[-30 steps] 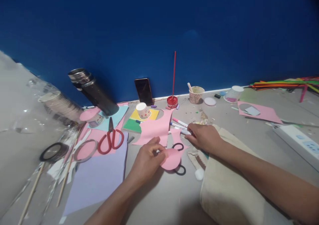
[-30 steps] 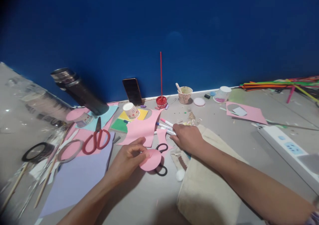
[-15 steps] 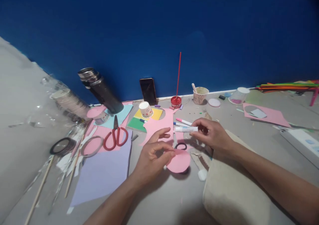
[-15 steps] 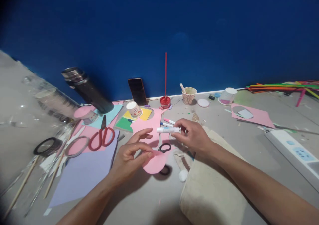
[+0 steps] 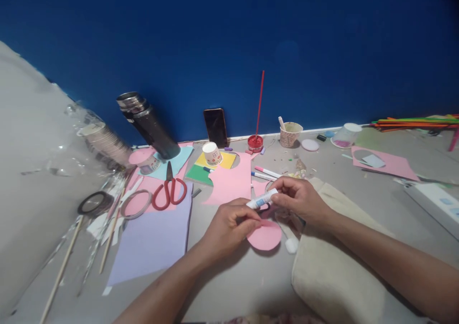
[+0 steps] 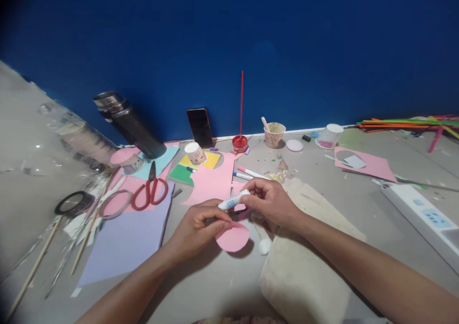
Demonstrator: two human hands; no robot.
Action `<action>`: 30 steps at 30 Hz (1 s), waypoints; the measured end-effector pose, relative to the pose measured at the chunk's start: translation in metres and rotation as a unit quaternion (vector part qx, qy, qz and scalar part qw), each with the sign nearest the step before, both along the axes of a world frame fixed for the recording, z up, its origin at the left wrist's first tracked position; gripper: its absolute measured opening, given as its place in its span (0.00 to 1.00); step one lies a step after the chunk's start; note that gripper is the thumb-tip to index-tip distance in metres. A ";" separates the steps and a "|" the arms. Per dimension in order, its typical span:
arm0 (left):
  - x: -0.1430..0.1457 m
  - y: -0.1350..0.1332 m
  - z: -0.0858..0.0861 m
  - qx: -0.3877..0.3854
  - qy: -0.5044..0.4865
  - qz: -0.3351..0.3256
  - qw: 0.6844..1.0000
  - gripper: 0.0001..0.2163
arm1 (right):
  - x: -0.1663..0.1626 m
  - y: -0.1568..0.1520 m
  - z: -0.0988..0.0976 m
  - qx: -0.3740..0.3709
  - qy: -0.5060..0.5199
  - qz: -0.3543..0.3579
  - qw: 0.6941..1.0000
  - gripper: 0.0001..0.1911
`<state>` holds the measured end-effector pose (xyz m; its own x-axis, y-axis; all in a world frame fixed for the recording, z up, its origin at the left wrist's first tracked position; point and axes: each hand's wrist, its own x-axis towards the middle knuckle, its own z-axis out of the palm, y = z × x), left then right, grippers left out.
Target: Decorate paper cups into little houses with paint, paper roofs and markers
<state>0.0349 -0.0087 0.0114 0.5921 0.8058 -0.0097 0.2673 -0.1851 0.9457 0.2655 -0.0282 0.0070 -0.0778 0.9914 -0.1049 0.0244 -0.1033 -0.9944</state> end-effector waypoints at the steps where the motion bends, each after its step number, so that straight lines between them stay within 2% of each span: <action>1: 0.000 -0.001 -0.001 -0.008 0.002 -0.004 1.000 0.08 | 0.001 0.001 -0.002 0.015 -0.013 0.003 1.000 0.16; 4: 0.001 -0.002 -0.002 -0.011 -0.001 -0.016 1.000 0.08 | 0.005 0.002 -0.007 0.039 -0.019 0.012 0.999 0.15; 9: 0.000 -0.002 -0.002 0.022 0.013 -0.016 1.000 0.08 | 0.004 0.002 -0.009 -0.005 0.020 0.044 0.999 0.17; 14: 0.001 -0.003 -0.005 0.084 0.005 -0.010 0.996 0.09 | 0.002 0.000 -0.009 -0.021 -0.007 0.058 0.998 0.16; 17: 0.001 -0.003 -0.003 0.092 -0.005 -0.014 0.996 0.10 | 0.003 0.000 -0.010 -0.044 -0.004 0.071 0.996 0.16; 20: -0.001 -0.001 0.002 0.034 -0.040 0.016 0.998 0.07 | 0.007 0.004 -0.010 -0.053 0.067 0.030 0.996 0.18; 23: -0.004 0.005 0.006 -0.091 -0.111 0.064 0.988 0.02 | 0.013 0.011 -0.010 -0.047 0.156 -0.017 0.987 0.20; 26: -0.007 0.011 0.005 -0.192 -0.171 0.114 0.960 0.08 | 0.017 0.018 -0.010 -0.045 0.245 -0.031 0.968 0.21; 30: -0.007 0.015 -0.001 -0.241 -0.173 0.153 0.943 0.12 | 0.018 0.019 -0.010 -0.043 0.301 -0.042 0.952 0.19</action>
<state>0.0278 0.0062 0.0102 0.3676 0.8909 -0.2668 -0.1013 0.3235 0.9408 0.2835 -0.0088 -0.0029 -0.0706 0.9866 -0.1470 -0.5586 -0.1612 -0.8136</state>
